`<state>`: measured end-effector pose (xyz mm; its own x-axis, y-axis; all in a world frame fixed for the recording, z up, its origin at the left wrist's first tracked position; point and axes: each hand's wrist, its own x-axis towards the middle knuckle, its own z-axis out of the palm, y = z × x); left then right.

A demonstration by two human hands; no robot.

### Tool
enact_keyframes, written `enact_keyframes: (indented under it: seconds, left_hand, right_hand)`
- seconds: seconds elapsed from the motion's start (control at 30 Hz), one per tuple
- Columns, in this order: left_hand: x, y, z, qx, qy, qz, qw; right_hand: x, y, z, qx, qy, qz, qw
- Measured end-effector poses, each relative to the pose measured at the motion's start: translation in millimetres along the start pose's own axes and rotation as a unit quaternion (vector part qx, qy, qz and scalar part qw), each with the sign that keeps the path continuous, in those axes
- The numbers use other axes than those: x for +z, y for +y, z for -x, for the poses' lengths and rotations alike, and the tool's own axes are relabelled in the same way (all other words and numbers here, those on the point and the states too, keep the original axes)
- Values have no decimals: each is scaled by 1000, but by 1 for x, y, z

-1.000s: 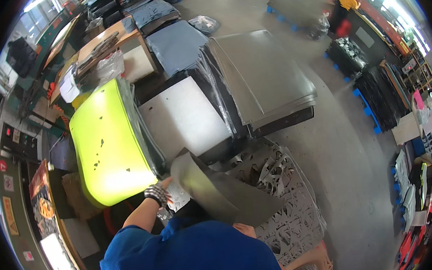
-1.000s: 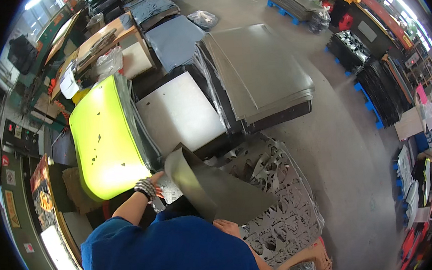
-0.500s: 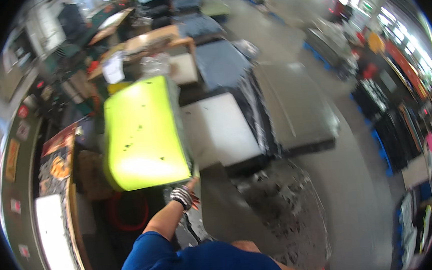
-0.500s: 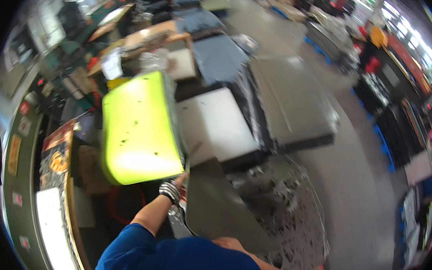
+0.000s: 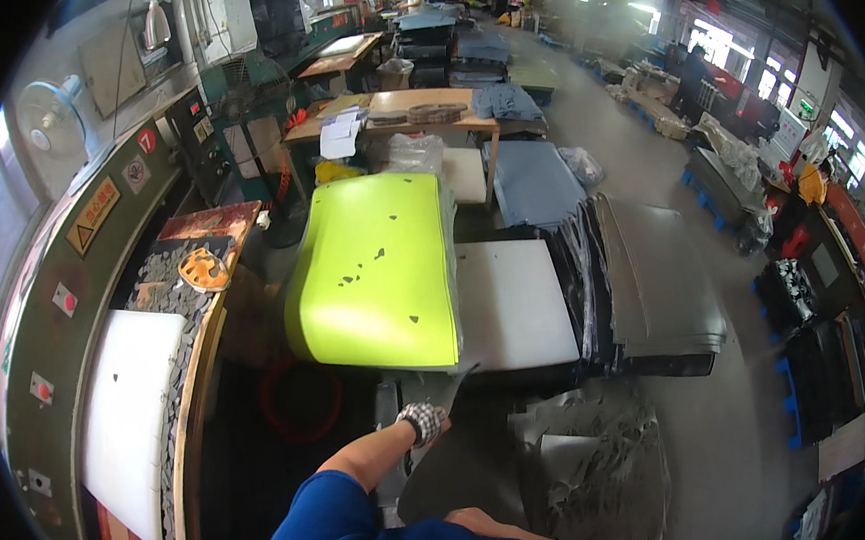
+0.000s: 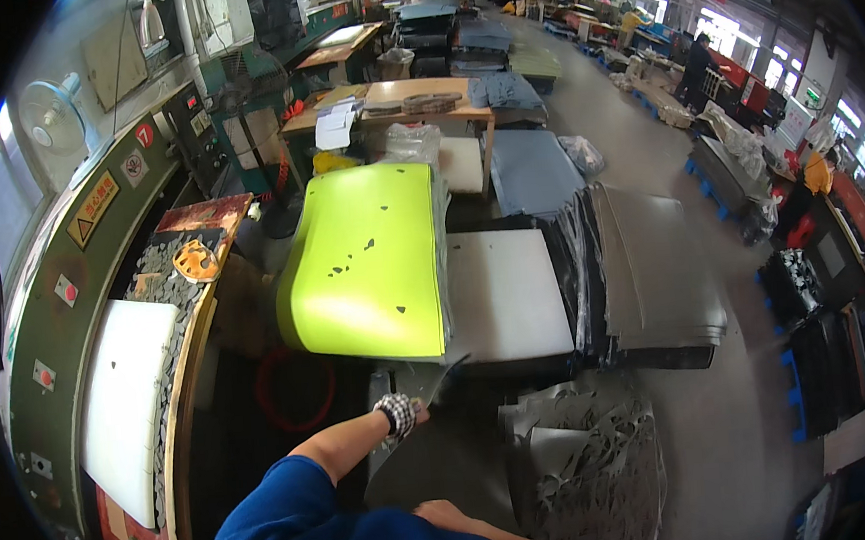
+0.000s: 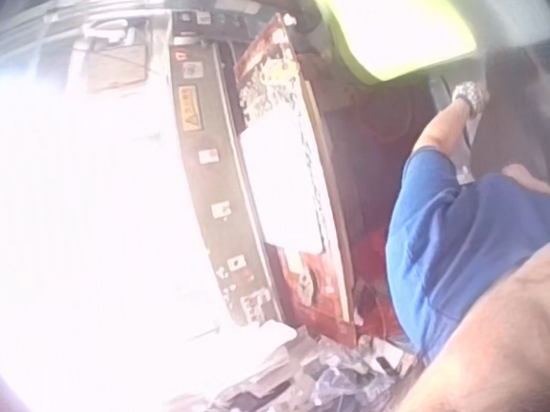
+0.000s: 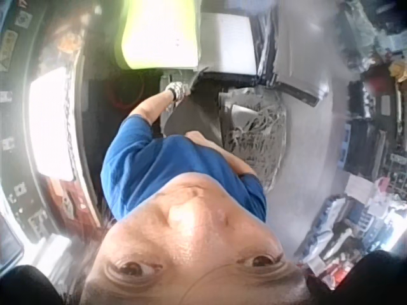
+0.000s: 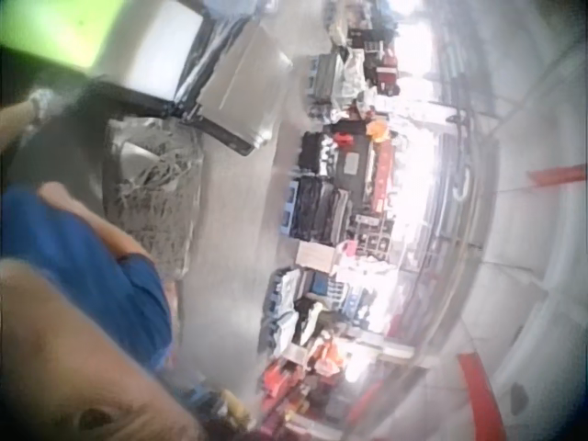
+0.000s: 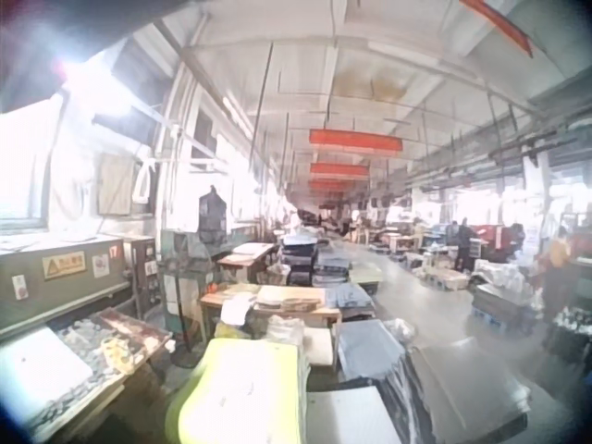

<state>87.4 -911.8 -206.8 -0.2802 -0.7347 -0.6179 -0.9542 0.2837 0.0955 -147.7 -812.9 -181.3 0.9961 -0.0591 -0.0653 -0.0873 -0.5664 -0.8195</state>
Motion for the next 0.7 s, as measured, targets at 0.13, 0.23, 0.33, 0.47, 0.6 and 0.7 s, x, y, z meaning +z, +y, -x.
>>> enact_keyframes:
  seconds: [0.13, 0.23, 0.33, 0.47, 0.6, 0.7]
  left_hand:
    - [72, 7, -10, 67, 36, 97, 992]
    - [94, 48, -19, 135, 63, 244, 958]
    - [70, 85, -8, 173, -2, 155, 973]
    - [3, 97, 18, 181, 40, 133, 974]
    - [-32, 99, 43, 128, 150, 132, 972]
    - [-36, 107, 61, 70, 207, 127, 967]
  right_hand:
    - [-41, 26, 18, 99, -135, -308, 936]
    - [-80, 65, 64, 167, -109, -535, 821]
    - [-97, 100, 96, 207, 146, -676, 692]
    - [-112, 139, 87, 444, 182, -627, 614]
    - [-138, 167, 70, 317, 300, -689, 579]
    - [-149, 179, 61, 281, 395, -679, 551]
